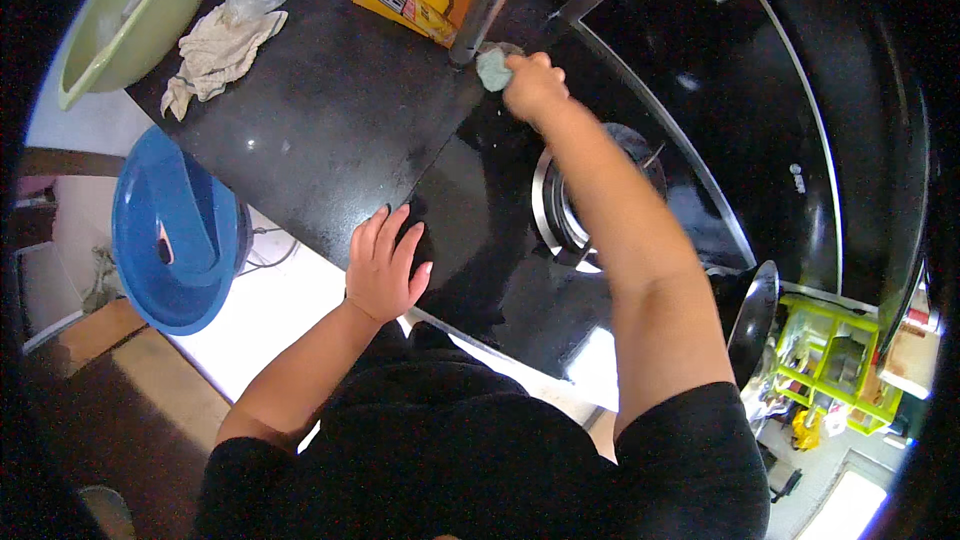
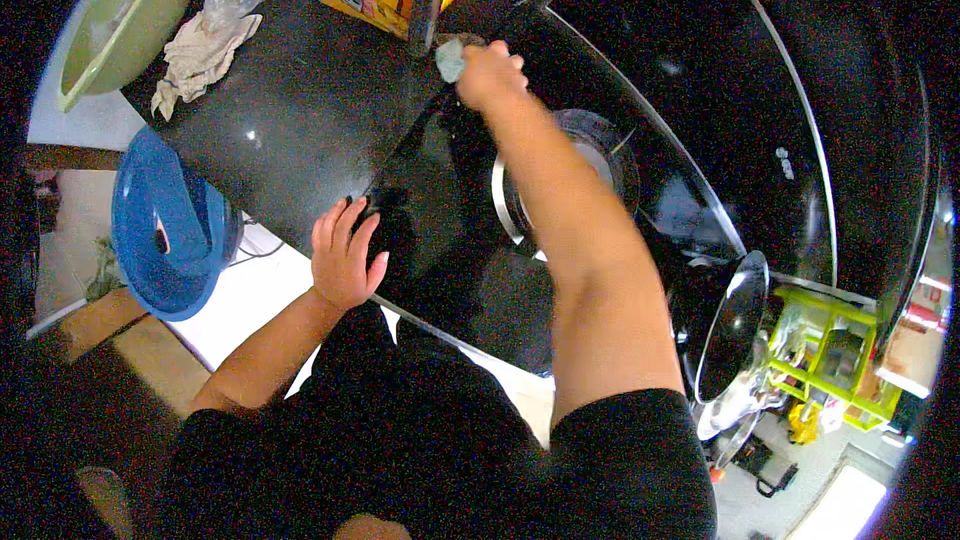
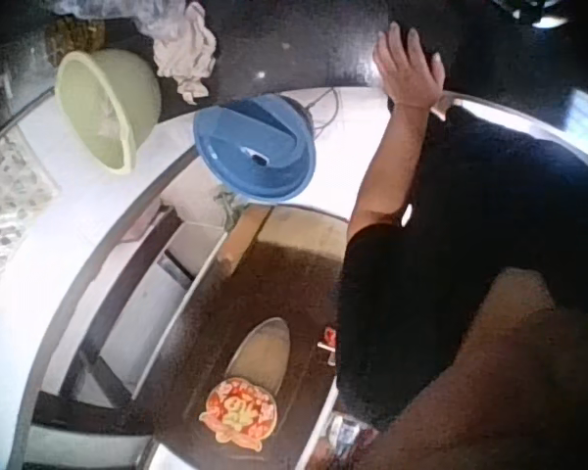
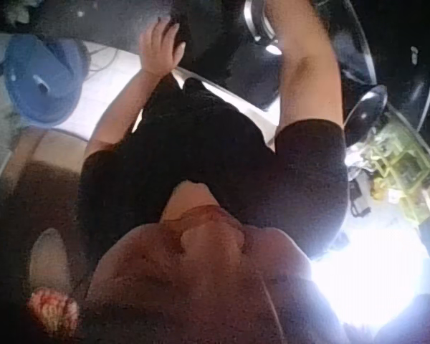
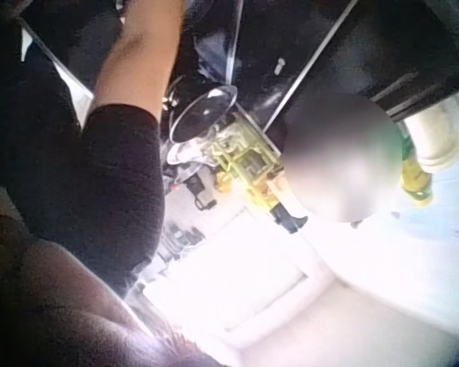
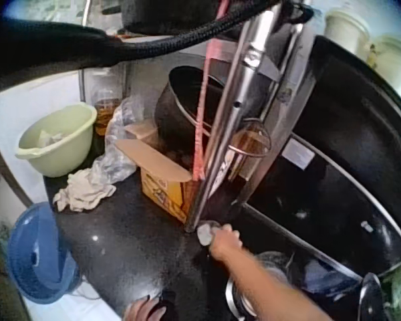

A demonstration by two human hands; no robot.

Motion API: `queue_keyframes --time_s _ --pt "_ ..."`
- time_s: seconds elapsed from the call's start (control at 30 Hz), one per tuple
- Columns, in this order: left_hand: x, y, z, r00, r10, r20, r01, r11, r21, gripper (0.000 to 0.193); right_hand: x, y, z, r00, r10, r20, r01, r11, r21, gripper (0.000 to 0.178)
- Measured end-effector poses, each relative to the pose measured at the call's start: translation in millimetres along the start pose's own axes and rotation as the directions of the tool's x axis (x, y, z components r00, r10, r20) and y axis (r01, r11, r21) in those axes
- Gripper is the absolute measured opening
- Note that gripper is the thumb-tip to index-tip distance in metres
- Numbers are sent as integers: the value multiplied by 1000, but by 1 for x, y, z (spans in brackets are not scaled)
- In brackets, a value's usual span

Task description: The person cleans a black glass stovetop using a grey cloth. They wipe the surface around the burners and the adjacent countertop, repeatedly rinsing the cloth in a sink filled with water and wringing it out before continuing the cleaning process.

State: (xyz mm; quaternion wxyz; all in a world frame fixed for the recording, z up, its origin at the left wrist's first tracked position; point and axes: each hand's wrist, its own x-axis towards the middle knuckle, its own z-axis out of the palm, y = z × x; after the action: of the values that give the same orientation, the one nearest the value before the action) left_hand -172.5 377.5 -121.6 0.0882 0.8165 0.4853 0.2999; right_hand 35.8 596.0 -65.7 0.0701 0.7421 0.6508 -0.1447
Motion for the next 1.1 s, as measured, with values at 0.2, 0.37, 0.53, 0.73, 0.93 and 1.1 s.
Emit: queue_keyframes --time_s 0.2,0.37,0.53,0.73,0.93,1.1 --pt "-15 -10 -2 999 -41 33 45 991 -125 56 -157 -17 68 790 -613 5 612 789 45 21" --pt "-19 -15 -10 994 -57 -93 34 971 -236 42 -298 109 99 769 -639 20 626 760 175 27" --pt "-12 -18 -14 996 -22 -91 9 990 -138 31 -402 232 94 816 -49 576 75 997 -22 21" --pt "4 -13 -4 997 -62 -38 63 998 18 30 -353 249 -40 844 423 329 -440 898 -24 33" --pt "5 -12 -3 995 -78 57 73 994 79 33 -192 216 -104 927 2 -376 79 977 200 47" --pt "12 -9 -1 994 -65 84 57 994 88 32 -33 191 -95 939 -224 -259 174 964 -202 46"
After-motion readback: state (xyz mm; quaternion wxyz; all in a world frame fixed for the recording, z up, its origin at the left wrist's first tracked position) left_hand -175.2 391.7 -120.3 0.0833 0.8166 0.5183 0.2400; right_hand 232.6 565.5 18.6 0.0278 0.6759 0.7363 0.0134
